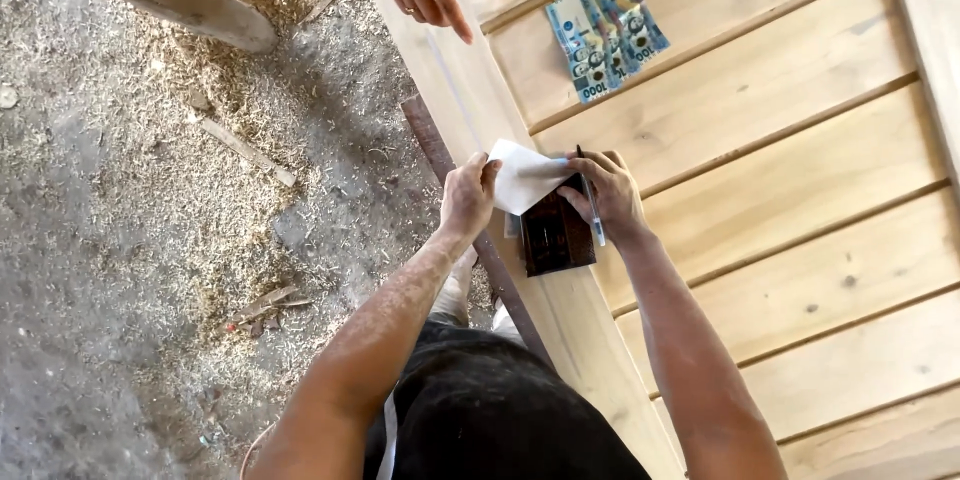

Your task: Filling out a sales invoice and collecting cash payment for furniture.

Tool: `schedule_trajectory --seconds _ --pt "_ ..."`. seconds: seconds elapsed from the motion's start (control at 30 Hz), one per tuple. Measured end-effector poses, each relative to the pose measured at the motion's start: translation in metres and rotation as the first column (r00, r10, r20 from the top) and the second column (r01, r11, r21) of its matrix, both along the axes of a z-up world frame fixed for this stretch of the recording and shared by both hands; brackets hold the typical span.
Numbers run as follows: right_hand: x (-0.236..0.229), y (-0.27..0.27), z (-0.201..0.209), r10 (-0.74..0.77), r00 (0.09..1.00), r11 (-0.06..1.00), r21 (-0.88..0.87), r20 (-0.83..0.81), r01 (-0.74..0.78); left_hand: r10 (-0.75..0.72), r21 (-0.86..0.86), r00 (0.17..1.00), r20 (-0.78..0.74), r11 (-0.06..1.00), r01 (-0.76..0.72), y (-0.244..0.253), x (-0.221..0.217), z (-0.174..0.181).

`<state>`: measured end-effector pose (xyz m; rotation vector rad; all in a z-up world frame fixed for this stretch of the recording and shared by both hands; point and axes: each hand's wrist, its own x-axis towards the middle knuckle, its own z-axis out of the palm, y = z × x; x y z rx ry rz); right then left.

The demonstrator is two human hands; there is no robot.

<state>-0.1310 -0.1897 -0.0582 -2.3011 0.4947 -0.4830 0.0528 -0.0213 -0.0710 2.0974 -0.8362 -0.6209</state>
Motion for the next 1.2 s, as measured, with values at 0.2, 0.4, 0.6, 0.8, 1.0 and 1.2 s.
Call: schedule_trajectory --seconds 0.2,0.4,0.6,0.8,1.0,1.2 --pt "0.001 -0.002 0.004 0.028 1.0 1.0 -0.01 0.003 -0.028 0.037 -0.054 0.999 0.023 0.998 -0.035 0.002 -0.002 0.005" --pt "0.001 -0.002 0.004 0.041 0.999 0.999 -0.035 0.017 -0.041 0.052 -0.082 0.998 0.019 0.995 -0.05 0.004 -0.003 0.008" --pt "0.002 -0.002 0.008 0.043 0.999 0.998 -0.044 0.007 -0.043 0.064 -0.112 0.997 0.034 0.992 -0.06 0.004 -0.004 0.011" --pt "0.005 -0.001 0.013 0.048 0.999 0.999 -0.013 0.01 -0.048 0.087 -0.12 0.995 0.048 0.99 -0.08 0.012 -0.005 -0.005" --pt "0.008 -0.002 0.017 0.048 0.999 0.998 -0.035 -0.013 -0.048 0.089 -0.144 0.995 0.05 0.986 -0.081 0.015 -0.006 -0.016" --pt "0.006 0.011 0.021 -0.051 0.997 0.998 0.036 0.06 0.049 -0.036 -0.087 0.99 0.139 0.995 0.049 0.02 -0.007 0.0"
